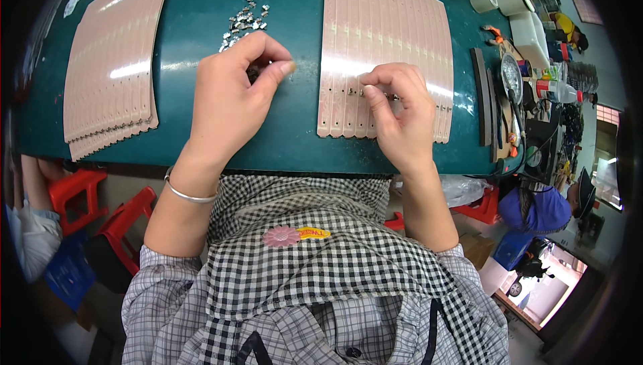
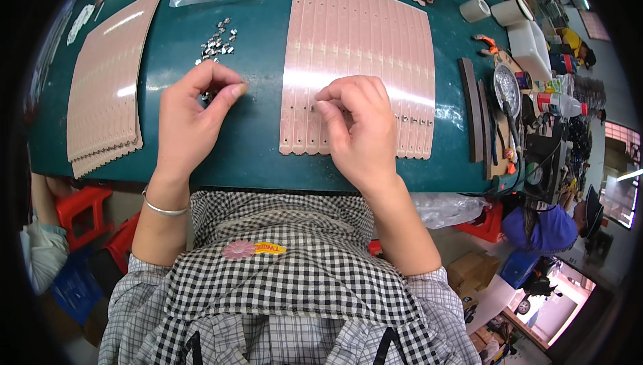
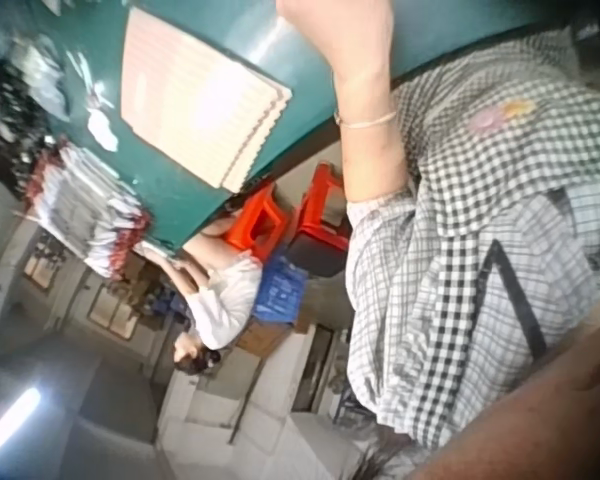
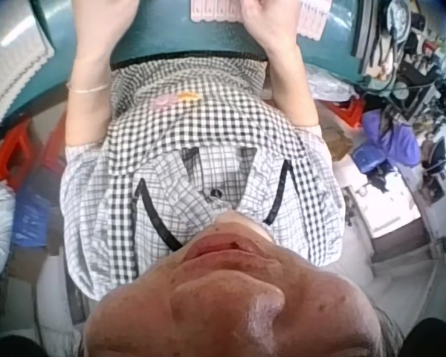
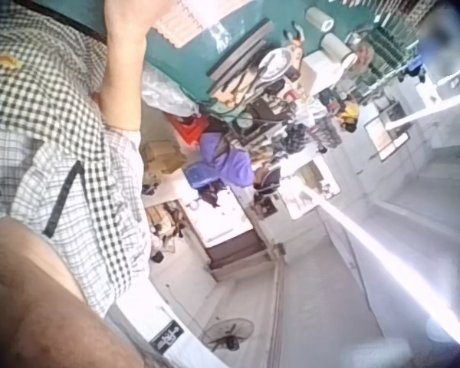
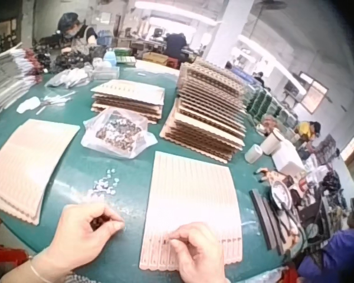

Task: The person inserts electronic components into the holes of a circuit board panel by hand, solders the components onto the board using a soldering iron, and lifts the panel to hold it up.

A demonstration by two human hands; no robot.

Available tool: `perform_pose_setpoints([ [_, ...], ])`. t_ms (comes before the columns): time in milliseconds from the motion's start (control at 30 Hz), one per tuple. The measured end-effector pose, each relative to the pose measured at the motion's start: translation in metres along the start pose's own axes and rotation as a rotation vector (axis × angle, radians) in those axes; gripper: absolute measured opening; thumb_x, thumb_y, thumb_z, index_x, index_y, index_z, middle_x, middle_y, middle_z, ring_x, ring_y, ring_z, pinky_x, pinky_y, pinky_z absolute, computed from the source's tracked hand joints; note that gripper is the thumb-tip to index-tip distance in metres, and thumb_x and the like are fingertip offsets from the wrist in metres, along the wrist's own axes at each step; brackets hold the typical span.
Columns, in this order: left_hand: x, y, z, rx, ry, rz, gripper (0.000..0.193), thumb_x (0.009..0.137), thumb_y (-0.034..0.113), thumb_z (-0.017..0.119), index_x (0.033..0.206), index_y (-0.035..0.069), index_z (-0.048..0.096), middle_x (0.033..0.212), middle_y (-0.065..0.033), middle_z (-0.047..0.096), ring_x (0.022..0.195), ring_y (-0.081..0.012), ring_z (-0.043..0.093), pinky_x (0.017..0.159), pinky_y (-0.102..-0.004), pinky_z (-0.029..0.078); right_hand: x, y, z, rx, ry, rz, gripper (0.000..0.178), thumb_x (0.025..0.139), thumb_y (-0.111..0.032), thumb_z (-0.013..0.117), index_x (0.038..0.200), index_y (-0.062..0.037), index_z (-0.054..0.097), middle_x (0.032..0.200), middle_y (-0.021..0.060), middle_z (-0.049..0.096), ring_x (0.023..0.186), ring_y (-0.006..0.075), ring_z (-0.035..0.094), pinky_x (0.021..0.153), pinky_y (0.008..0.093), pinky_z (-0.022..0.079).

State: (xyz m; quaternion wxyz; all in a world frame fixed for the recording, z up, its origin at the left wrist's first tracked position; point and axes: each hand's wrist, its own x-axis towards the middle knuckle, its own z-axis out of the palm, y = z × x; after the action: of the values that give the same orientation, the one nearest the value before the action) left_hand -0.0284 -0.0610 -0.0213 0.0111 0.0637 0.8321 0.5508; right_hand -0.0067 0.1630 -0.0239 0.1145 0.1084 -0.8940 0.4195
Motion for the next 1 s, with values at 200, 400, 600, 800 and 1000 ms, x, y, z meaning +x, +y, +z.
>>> perform_pose_setpoints([
  [200, -0.014, 0.01, 0.015, -0.723, -0.189, -0.147, 0.006, 0.089, 0.004, 0.068, 0.09, -0.002, 0.067, 0.089, -0.0026, 0.068, 0.081, -0.0075, 0.061, 0.075, -0.0223, 0.05, 0.0, -0.019, 0.004, 0.439, -0.101, 0.053, 0.012, 0.084, 0.001, 0.065, 0.095, -0.0015, 0.069, 0.09, 0.0068, 0.064, 0.087, 0.0175, 0.062, 0.079, 0.0267, 0.048],
  [400, -0.021, 0.009, 0.026, -0.888, -0.235, -0.254, 0.034, 0.088, -0.001, 0.067, 0.117, 0.001, 0.048, 0.089, -0.0075, 0.069, 0.082, -0.0117, 0.065, 0.076, -0.0226, 0.052, -0.003, -0.029, -0.001, 0.708, -0.252, 0.233, 0.01, 0.084, 0.004, 0.065, 0.094, 0.0017, 0.067, 0.098, 0.0067, 0.061, 0.086, 0.0141, 0.062, 0.072, 0.0266, 0.055],
  [600, -0.026, 0.007, 0.032, -0.827, -0.306, -0.267, 0.036, 0.089, 0.002, 0.068, 0.12, -0.001, 0.049, 0.09, -0.0076, 0.069, 0.082, -0.012, 0.065, 0.076, -0.0234, 0.052, -0.004, -0.021, -0.006, 0.583, -0.316, 0.164, 0.008, 0.082, 0.006, 0.064, 0.087, 0.0001, 0.061, 0.096, 0.0059, 0.06, 0.092, 0.0152, 0.059, 0.076, 0.0285, 0.053],
  [800, 0.001, -0.009, -0.002, 0.597, 0.208, 0.381, 0.016, 0.073, 0.01, 0.077, 0.085, 0.006, 0.068, 0.087, -0.0037, 0.064, 0.081, -0.0226, 0.059, 0.072, -0.0334, 0.044, 0.004, -0.001, 0.008, 0.052, -0.141, 0.017, 0.011, 0.076, 0.003, 0.064, 0.083, -0.0015, 0.057, 0.093, 0.0089, 0.059, 0.092, 0.0271, 0.054, 0.08, 0.036, 0.045],
  [1000, 0.008, -0.025, 0.001, 0.64, 0.147, 0.262, 0.016, 0.073, 0.013, 0.078, 0.083, 0.008, 0.066, 0.086, -0.0017, 0.06, 0.086, -0.0219, 0.055, 0.082, -0.0385, 0.036, 0.003, 0.005, 0.021, -0.135, -0.095, -0.117, 0.014, 0.072, 0.004, 0.066, 0.08, -0.0027, 0.057, 0.094, 0.0094, 0.06, 0.093, 0.0304, 0.053, 0.082, 0.0393, 0.043],
])
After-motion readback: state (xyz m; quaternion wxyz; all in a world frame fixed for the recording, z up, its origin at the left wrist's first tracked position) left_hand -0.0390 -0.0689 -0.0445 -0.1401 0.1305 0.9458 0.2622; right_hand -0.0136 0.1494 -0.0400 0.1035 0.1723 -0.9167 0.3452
